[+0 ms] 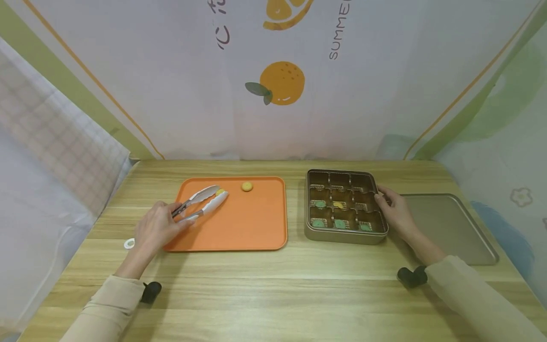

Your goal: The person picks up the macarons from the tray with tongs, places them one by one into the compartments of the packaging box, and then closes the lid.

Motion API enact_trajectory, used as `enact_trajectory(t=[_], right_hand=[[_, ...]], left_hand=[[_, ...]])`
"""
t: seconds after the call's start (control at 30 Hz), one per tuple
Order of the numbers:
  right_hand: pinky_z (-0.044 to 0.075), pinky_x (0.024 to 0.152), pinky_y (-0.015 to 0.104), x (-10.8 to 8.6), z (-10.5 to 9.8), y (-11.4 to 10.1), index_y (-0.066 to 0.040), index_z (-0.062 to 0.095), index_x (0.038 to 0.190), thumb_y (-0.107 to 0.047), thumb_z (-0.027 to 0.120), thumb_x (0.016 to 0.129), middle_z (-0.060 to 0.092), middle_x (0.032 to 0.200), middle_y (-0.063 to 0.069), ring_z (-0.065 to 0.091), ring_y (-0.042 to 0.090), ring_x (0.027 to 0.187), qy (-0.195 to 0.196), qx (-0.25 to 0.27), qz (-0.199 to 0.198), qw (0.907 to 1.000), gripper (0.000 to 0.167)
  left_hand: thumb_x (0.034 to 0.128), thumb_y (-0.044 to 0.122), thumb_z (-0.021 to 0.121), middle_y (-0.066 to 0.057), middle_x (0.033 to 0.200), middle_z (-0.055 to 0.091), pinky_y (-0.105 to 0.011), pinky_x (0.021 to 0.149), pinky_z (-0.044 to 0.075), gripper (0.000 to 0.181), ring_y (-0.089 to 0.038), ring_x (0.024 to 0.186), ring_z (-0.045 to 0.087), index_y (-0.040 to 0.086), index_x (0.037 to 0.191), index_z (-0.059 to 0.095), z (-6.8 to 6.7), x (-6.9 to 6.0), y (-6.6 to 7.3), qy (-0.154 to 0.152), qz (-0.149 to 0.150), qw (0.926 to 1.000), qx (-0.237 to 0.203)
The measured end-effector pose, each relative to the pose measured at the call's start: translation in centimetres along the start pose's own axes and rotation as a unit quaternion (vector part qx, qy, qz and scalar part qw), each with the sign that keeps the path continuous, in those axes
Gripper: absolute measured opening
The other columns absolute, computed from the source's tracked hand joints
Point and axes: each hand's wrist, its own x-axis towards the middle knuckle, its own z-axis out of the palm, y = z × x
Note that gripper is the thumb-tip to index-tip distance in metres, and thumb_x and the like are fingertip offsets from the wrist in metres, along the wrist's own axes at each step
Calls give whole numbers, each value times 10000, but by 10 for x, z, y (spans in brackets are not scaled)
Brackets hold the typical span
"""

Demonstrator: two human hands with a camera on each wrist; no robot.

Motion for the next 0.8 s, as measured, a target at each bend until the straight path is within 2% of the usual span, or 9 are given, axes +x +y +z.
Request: enact_trajectory(t=[0.27, 0.8], right_hand=[[478, 630, 172, 1, 0, 1, 109, 319, 1402, -213, 402, 1014, 539, 1007, 241, 522, 28, 762, -60, -5, 47, 10000, 510], [465, 646, 143, 0, 1, 0, 115, 338, 1389, -228, 402, 1014, 541, 1011, 261, 506, -13, 763, 20, -12, 60, 10000, 512]], left_hand=[[761, 384, 755, -187, 928, 541, -306, 488, 319, 604, -222, 616, 440, 10, 1214, 616, 0, 0, -1, 45, 60, 10000, -2], [759, 384, 752, -133, 823, 517, -304, 497, 324, 568, -220, 630, 448, 7, 1168, 639, 3, -1, -3, 93, 74, 9999, -34]])
